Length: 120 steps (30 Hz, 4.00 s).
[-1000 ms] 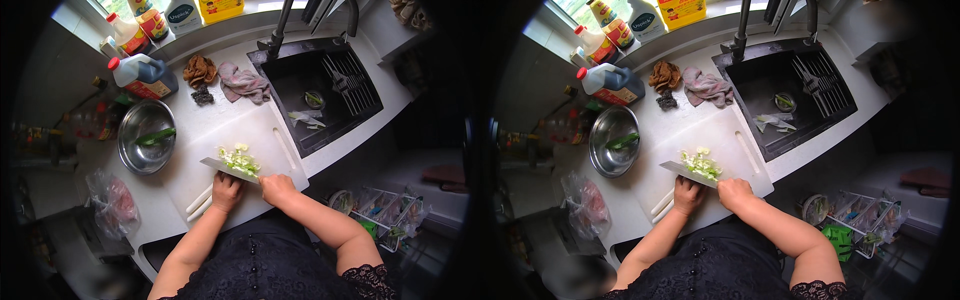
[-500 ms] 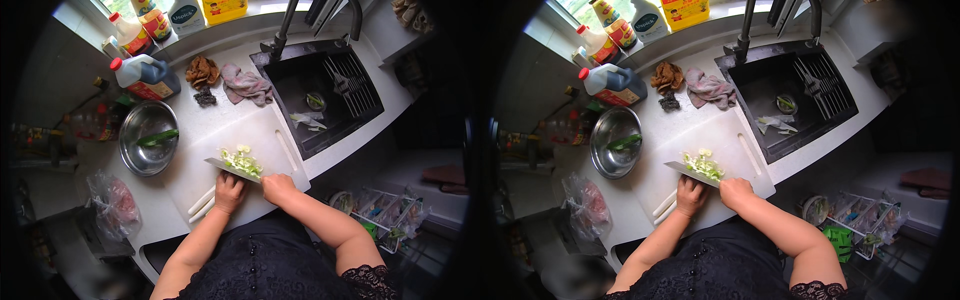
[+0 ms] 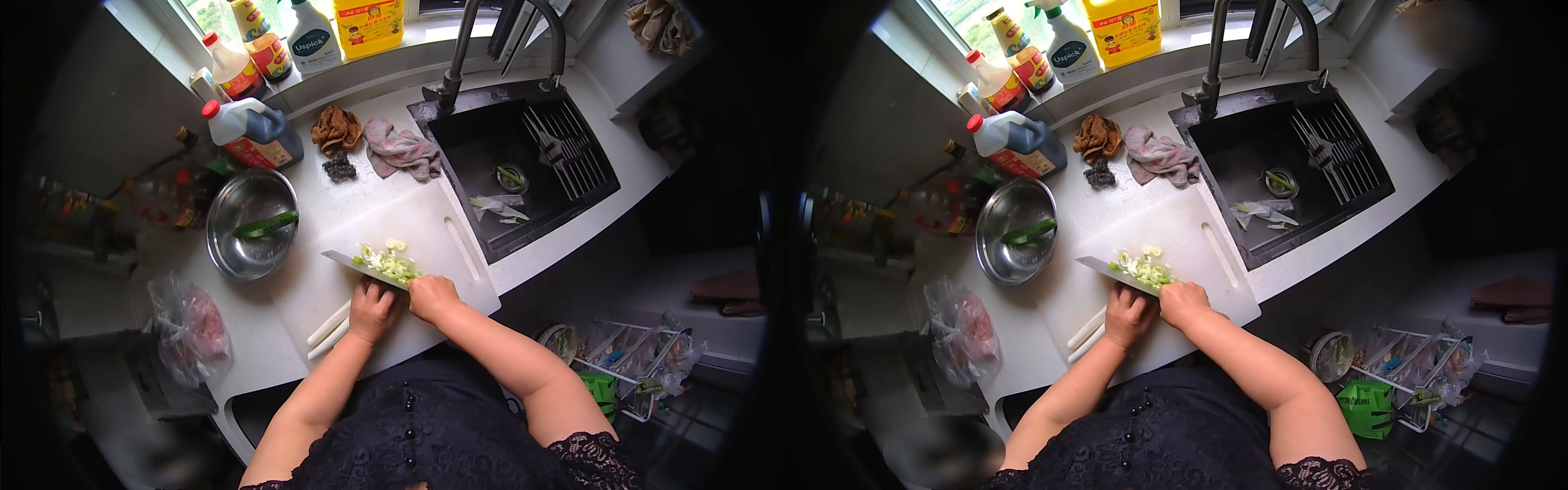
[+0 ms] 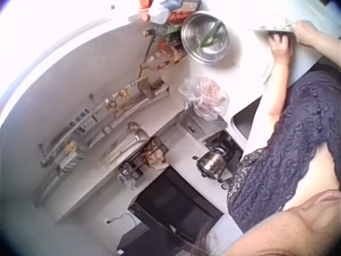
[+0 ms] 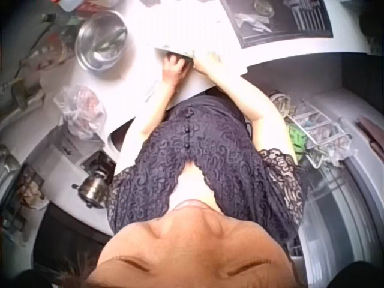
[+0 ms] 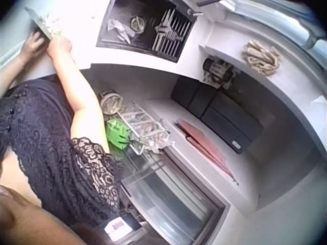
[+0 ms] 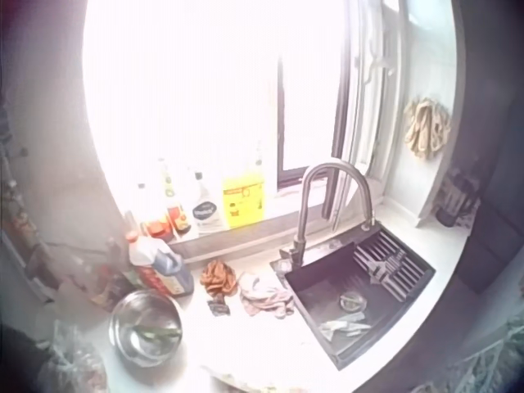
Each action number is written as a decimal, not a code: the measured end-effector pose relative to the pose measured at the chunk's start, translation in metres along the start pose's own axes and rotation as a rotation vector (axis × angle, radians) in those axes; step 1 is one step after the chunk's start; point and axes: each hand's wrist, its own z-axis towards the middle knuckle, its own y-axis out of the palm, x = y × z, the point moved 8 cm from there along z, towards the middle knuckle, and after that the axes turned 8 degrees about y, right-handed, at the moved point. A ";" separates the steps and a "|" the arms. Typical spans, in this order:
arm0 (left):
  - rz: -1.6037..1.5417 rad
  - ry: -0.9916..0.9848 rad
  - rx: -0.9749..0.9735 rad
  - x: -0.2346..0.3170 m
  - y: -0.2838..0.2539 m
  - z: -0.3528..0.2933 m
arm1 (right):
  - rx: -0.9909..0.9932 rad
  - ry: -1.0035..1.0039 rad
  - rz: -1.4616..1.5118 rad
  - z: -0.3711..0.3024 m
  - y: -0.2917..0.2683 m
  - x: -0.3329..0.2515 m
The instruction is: The person chops green onions on a white cutting board using a knife. They briefly open a window, wash their hands, and dry them before resuming chopping.
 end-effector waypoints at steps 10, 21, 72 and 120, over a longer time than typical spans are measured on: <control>-0.036 0.003 -0.045 -0.001 0.001 -0.007 | 0.156 0.012 0.136 -0.029 -0.022 0.023; -0.033 -0.019 -0.065 0.001 -0.005 -0.012 | -0.045 0.107 -0.007 -0.016 -0.015 0.015; -0.016 -0.005 -0.050 -0.005 -0.001 -0.003 | -0.178 -0.017 -0.011 -0.035 -0.017 -0.002; 0.046 0.068 -0.074 -0.002 0.009 -0.016 | 0.185 -0.115 0.154 -0.056 -0.021 0.006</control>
